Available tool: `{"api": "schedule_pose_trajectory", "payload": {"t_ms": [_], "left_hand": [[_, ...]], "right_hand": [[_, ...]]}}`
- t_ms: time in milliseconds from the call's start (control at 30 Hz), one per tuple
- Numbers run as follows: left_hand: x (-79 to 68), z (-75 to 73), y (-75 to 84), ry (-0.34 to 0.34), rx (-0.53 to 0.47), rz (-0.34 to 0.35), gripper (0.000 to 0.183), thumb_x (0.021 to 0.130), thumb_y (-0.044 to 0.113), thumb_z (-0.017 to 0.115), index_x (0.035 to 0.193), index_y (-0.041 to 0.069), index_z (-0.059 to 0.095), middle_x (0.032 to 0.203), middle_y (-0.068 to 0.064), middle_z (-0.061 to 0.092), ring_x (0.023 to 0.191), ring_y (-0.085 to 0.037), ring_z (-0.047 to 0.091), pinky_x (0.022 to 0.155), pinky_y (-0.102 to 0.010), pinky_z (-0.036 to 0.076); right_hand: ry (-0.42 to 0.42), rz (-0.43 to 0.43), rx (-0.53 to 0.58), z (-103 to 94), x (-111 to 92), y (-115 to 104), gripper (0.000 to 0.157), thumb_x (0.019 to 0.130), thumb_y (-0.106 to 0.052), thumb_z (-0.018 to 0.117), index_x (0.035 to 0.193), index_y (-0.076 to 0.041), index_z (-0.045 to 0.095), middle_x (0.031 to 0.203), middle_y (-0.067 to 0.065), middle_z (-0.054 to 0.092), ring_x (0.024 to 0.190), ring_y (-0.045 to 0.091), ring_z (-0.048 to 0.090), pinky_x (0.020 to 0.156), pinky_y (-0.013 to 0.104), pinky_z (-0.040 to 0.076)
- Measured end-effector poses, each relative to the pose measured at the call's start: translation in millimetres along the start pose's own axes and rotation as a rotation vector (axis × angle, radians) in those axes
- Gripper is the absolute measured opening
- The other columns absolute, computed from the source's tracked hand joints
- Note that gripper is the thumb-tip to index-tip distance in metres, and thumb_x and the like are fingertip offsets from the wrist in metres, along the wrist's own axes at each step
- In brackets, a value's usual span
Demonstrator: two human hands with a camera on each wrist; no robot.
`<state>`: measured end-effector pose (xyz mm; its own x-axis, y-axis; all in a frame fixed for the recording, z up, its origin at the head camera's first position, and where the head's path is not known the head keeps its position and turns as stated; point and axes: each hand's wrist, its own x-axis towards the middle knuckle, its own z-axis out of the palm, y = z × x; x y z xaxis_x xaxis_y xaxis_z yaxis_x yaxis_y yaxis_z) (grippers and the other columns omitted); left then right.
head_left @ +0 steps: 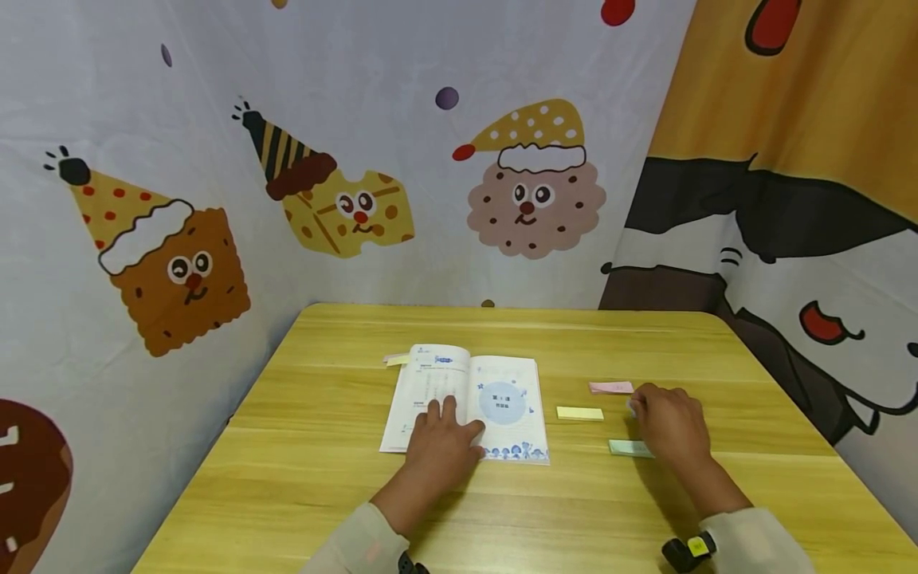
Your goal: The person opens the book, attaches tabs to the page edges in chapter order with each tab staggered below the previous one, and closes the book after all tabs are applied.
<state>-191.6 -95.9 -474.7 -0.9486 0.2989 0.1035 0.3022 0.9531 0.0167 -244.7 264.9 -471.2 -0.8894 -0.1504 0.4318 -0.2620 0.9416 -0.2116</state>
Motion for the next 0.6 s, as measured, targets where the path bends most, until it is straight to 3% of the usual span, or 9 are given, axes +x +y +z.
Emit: {"api": "schedule_pose_trajectory", "payload": {"t_ms": [233,400,600], "left_hand": [[0.3,1.1,-0.4,0.014,0.010,0.007,0.037,0.084,0.051,0.061,0.119,0.037,0.062,0.117,-0.014,0.040,0.098,-0.033,0.037,0.080,-0.048,0.037],[-0.3,-0.5,-0.3,0.009,-0.001,0.005,0.037,0.085,0.050,0.062,0.119,0.037,0.062,0.115,-0.013,0.040,0.098,-0.032,0.037,0.080,-0.047,0.036],[-0.7,-2.6,0.1,0.006,0.009,0.003,0.038,0.085,0.051,0.061,0.120,0.036,0.061,0.118,-0.014,0.039,0.098,-0.033,0.037,0.080,-0.047,0.036]], "right_hand": [[-0.023,-0.021,0.099,2.9,14.4,-20.7,0.010,0.086,-0.014,0.068,0.094,-0.009,0.067,0.075,0.001,0.063,0.070,0.027,0.055,0.072,0.054,0.037],[-0.039,-0.072,0.115,10.6,24.1,-35.6,0.011,0.087,-0.015,0.066,0.097,-0.011,0.068,0.083,0.001,0.066,0.078,0.029,0.056,0.076,0.055,0.036],[-0.059,-0.105,0.138,19.5,36.3,-54.4,0.008,0.086,-0.015,0.069,0.094,-0.014,0.068,0.077,-0.006,0.064,0.079,0.026,0.056,0.078,0.053,0.033]]}}
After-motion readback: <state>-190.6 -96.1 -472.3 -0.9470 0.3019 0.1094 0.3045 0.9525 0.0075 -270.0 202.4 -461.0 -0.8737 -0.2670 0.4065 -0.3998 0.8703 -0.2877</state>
